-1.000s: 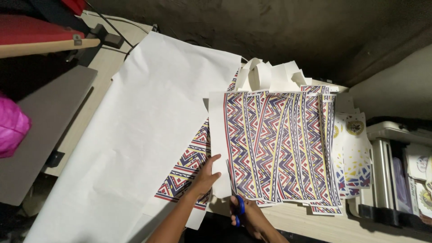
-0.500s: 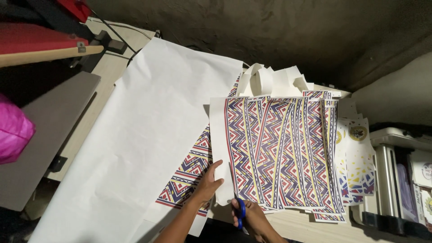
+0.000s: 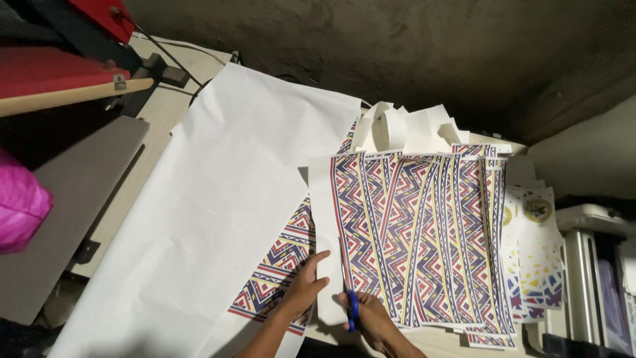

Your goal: The person uses blue-handled scissors to cut a large sheet of patterned paper into smaller rectangular pieces. They repeatedly trim the edges of the paper, separating the patterned sections from the white borders and stacking the cut pieces on the table.

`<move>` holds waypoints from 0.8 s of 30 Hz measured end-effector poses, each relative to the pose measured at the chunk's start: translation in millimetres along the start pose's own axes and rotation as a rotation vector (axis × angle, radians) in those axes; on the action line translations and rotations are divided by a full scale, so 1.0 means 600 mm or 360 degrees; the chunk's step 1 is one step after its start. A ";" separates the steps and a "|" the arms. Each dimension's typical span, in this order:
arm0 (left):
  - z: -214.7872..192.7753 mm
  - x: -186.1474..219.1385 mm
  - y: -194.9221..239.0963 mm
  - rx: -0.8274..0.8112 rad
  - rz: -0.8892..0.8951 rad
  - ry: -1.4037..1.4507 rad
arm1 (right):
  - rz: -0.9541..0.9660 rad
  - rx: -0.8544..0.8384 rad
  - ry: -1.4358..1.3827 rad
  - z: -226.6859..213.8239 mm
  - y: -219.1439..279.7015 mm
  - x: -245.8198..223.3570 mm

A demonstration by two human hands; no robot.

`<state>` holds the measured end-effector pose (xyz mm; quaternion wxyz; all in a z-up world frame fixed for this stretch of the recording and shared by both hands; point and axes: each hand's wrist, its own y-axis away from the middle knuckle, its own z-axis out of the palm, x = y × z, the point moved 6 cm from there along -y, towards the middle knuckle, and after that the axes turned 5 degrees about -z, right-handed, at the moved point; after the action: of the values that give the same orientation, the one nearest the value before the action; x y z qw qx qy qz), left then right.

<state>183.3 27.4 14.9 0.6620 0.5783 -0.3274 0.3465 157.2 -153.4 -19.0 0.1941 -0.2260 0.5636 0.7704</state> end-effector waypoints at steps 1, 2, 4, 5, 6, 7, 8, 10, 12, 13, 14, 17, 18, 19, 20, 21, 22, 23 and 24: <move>-0.002 0.013 -0.001 0.0055 -0.0020 -0.0100 | -0.0028 0.0010 0.0026 -0.009 -0.008 0.003; 0.001 0.046 -0.004 0.0054 -0.0022 -0.0099 | -0.0026 0.0012 0.0026 -0.008 -0.005 0.001; -0.005 0.104 -0.010 0.0228 -0.0140 -0.0205 | 0.0029 0.0058 0.0187 -0.010 0.001 0.001; -0.009 0.094 -0.034 0.0226 -0.0146 -0.0203 | 0.0035 0.0060 0.0185 -0.012 0.000 -0.001; -0.014 0.084 -0.058 0.0246 -0.0137 -0.0148 | 0.0067 0.0067 0.0195 -0.013 -0.001 -0.001; -0.018 0.073 -0.080 0.0266 -0.0130 -0.0093 | 0.0100 0.0073 0.0205 -0.016 -0.001 0.001; -0.020 0.067 -0.089 0.0266 -0.0138 -0.0092 | 0.0108 0.0074 0.0204 -0.020 -0.005 0.004; -0.020 0.065 -0.108 0.0173 -0.0001 -0.0046 | -0.0006 0.0021 0.0265 -0.025 -0.017 0.000; -0.013 0.066 -0.109 0.0132 0.0004 -0.0067 | 0.0004 0.0060 0.0297 -0.028 -0.022 -0.022; -0.013 0.066 -0.107 0.0104 0.0016 -0.0086 | 0.0009 0.0088 0.0338 -0.026 -0.026 -0.032; -0.016 0.060 -0.107 0.0110 0.0005 -0.0091 | 0.0019 0.0080 0.0333 -0.019 -0.025 -0.044; -0.013 0.051 -0.104 0.0063 0.0001 -0.0008 | 0.0139 0.0005 0.0123 0.008 -0.011 -0.079; -0.015 0.054 -0.101 0.0058 -0.0019 -0.0002 | 0.0170 0.0015 0.0098 0.020 -0.003 -0.094; -0.013 0.057 -0.099 0.0049 -0.0039 0.0005 | 0.0201 0.0031 0.0073 0.030 0.007 -0.109; -0.012 0.059 -0.096 0.0053 -0.0047 0.0006 | 0.0209 0.0028 0.0073 0.030 0.002 -0.101; -0.011 0.061 -0.095 0.0058 -0.0064 -0.0003 | 0.0194 0.0073 0.0123 0.027 -0.003 -0.096; -0.011 0.064 -0.094 0.0064 -0.0082 -0.0012 | 0.0179 0.0118 0.0174 0.024 -0.009 -0.092; -0.013 0.060 -0.095 0.0066 -0.0085 -0.0012 | 0.0182 0.0116 0.0173 0.017 -0.019 -0.075; -0.015 0.057 -0.096 0.0065 -0.0072 -0.0029 | 0.0060 0.0076 0.0191 0.012 -0.031 -0.066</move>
<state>250.5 33.8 11.3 0.6547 0.6021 -0.3131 0.3329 199.2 -142.8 -9.0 0.1509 -0.2564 0.5966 0.7453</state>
